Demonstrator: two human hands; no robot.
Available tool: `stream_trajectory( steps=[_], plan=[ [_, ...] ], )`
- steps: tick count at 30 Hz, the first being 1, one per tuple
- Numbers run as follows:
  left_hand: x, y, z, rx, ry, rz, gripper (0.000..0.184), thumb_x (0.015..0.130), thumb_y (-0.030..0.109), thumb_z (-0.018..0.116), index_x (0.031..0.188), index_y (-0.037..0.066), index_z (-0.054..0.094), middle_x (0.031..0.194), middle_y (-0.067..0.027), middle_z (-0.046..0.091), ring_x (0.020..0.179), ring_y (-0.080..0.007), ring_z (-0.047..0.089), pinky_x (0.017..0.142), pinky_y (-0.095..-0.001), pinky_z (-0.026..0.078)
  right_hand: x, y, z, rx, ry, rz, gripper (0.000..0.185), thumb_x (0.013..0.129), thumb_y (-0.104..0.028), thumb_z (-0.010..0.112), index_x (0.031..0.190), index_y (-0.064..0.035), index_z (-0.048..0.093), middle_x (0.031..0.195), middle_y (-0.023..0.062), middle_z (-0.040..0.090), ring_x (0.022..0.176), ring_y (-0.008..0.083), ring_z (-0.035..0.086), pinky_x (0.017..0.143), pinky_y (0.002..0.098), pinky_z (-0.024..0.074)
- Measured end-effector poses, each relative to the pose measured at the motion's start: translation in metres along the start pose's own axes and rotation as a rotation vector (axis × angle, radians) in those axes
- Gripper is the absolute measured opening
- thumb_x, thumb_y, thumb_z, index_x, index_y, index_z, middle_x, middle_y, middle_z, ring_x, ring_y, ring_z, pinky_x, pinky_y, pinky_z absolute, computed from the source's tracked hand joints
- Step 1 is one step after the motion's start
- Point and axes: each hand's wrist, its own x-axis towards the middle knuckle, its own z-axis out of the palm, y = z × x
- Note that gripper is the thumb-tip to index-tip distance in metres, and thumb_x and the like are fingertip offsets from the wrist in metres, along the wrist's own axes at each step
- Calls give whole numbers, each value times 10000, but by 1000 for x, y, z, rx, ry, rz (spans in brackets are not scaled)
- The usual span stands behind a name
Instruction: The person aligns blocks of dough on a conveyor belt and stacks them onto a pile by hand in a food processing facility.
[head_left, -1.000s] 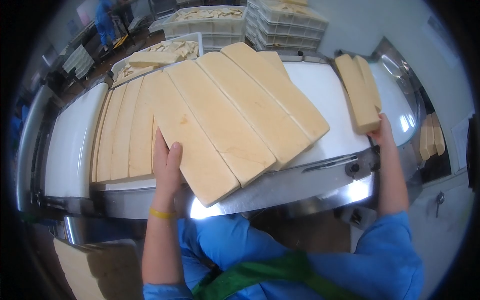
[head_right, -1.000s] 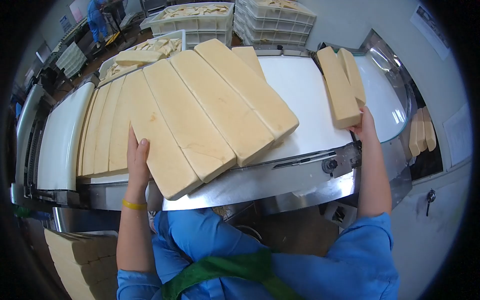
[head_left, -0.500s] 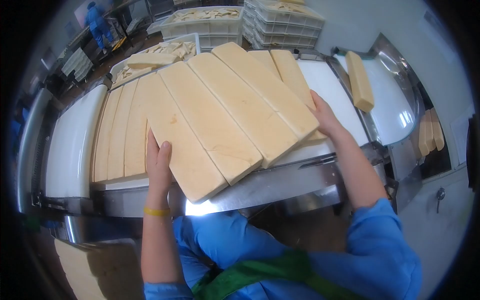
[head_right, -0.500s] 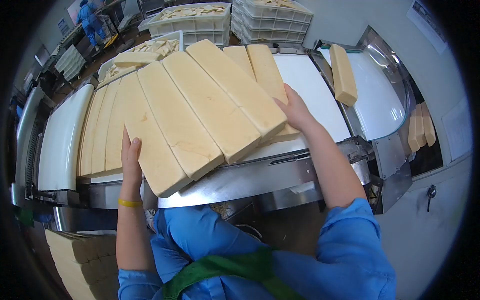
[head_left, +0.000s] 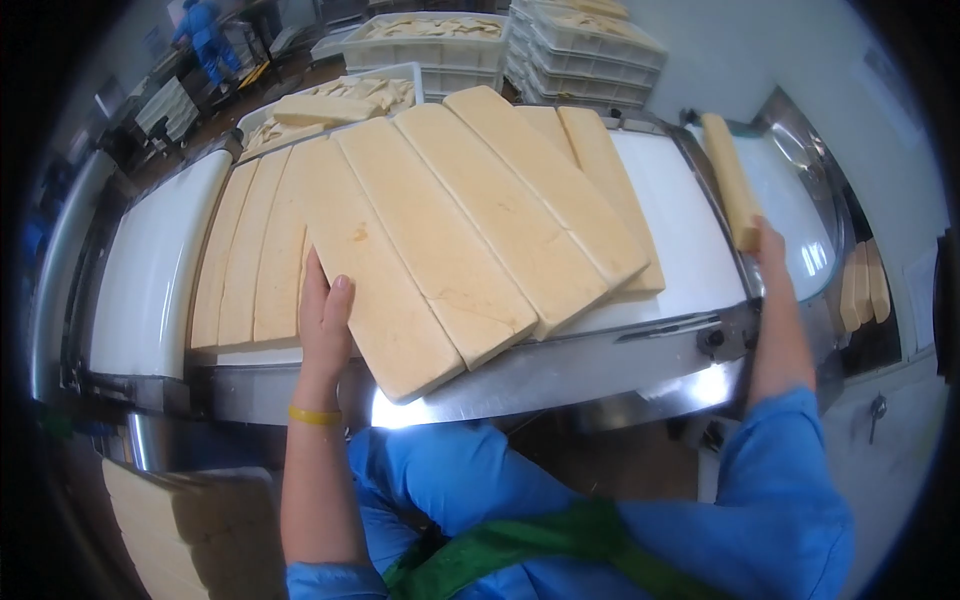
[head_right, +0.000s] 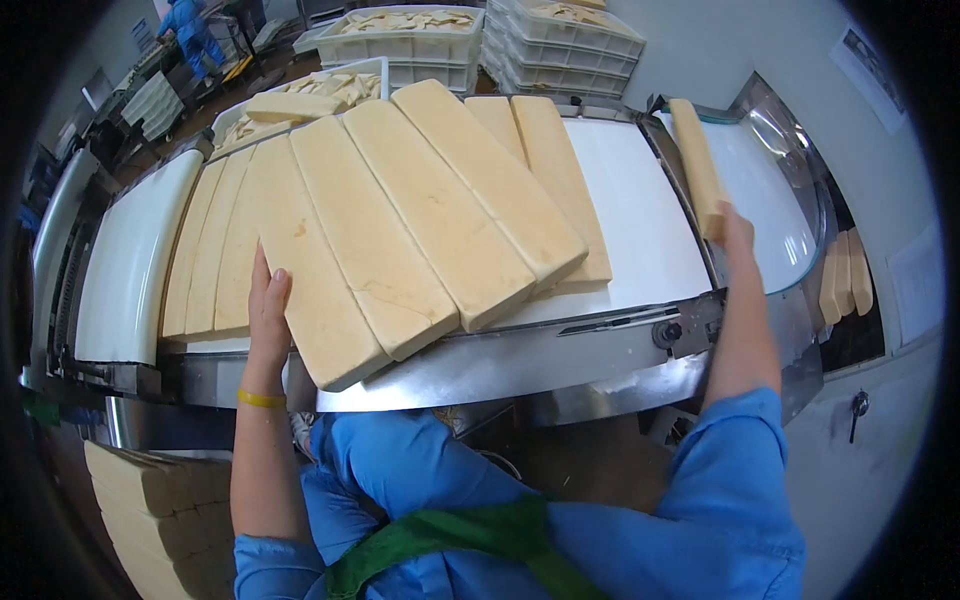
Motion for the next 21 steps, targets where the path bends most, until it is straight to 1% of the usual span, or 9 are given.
stream_trajectory(
  steps=[3,6,10,13,16,17,19,20,21],
  plan=[
    [-1,-1,-4,15,11,-12,587,927,276,451,1415,-30,332,1353,-180,462,1227,-246,456,1036,-330,342,-6,16,-41,466,-242,234,660,793,-507,653,1158,39,592,966,128,673,859,203,657,778,340,518],
    [-1,0,-5,0,33,-37,582,926,265,455,1410,-35,337,1353,-177,462,1229,-242,454,1035,-329,343,-61,-24,-6,-103,-174,-255,576,808,-425,685,1164,18,595,953,118,673,847,198,650,780,331,515],
    [-1,-1,-6,-57,45,-38,580,924,240,458,1416,-37,326,1361,-169,455,1242,-237,446,1039,-327,340,-112,-40,61,-359,-192,-370,557,757,-287,741,1187,23,572,1033,130,659,923,216,636,831,337,494],
    [0,-6,-8,-154,46,-58,584,919,199,471,1427,-38,308,1375,-166,444,1259,-234,433,1052,-330,331,-177,-67,89,-258,-359,-548,535,740,-256,729,1169,25,576,1041,153,653,938,245,632,845,341,487],
    [-1,5,-6,-179,35,-56,665,903,263,501,1450,-37,270,1433,-167,389,1297,-227,405,1063,-328,333,-201,-86,107,-313,-422,-639,528,729,-259,720,1150,25,578,1044,176,645,957,270,622,865,347,478],
    [0,2,-8,-196,41,-36,639,910,215,499,1448,-42,270,1416,-166,407,1284,-222,416,1057,-324,337,-202,-93,105,-370,-462,-597,493,760,-260,686,1157,14,584,1050,186,631,976,274,609,888,348,465],
    [1,-12,-13,-225,67,14,593,922,120,494,1445,-51,272,1381,-164,444,1257,-211,439,1047,-316,346,-160,-74,109,-434,-285,-787,441,811,-247,646,1164,11,587,1050,183,623,989,272,598,900,340,455],
    [1,-12,-15,-183,100,2,588,928,119,498,1444,-50,275,1350,-159,469,1214,-203,465,1018,-308,370,-162,-84,118,-461,-202,-883,416,837,-240,626,1167,10,588,1051,182,618,996,271,593,906,337,450],
    [0,-13,-14,-141,136,-15,582,933,119,503,1444,-48,278,1319,-154,494,1172,-194,492,989,-300,394,-169,-92,129,-312,-197,-825,342,932,-241,543,1154,11,604,1053,144,620,1010,237,580,919,322,438]
  ],
)
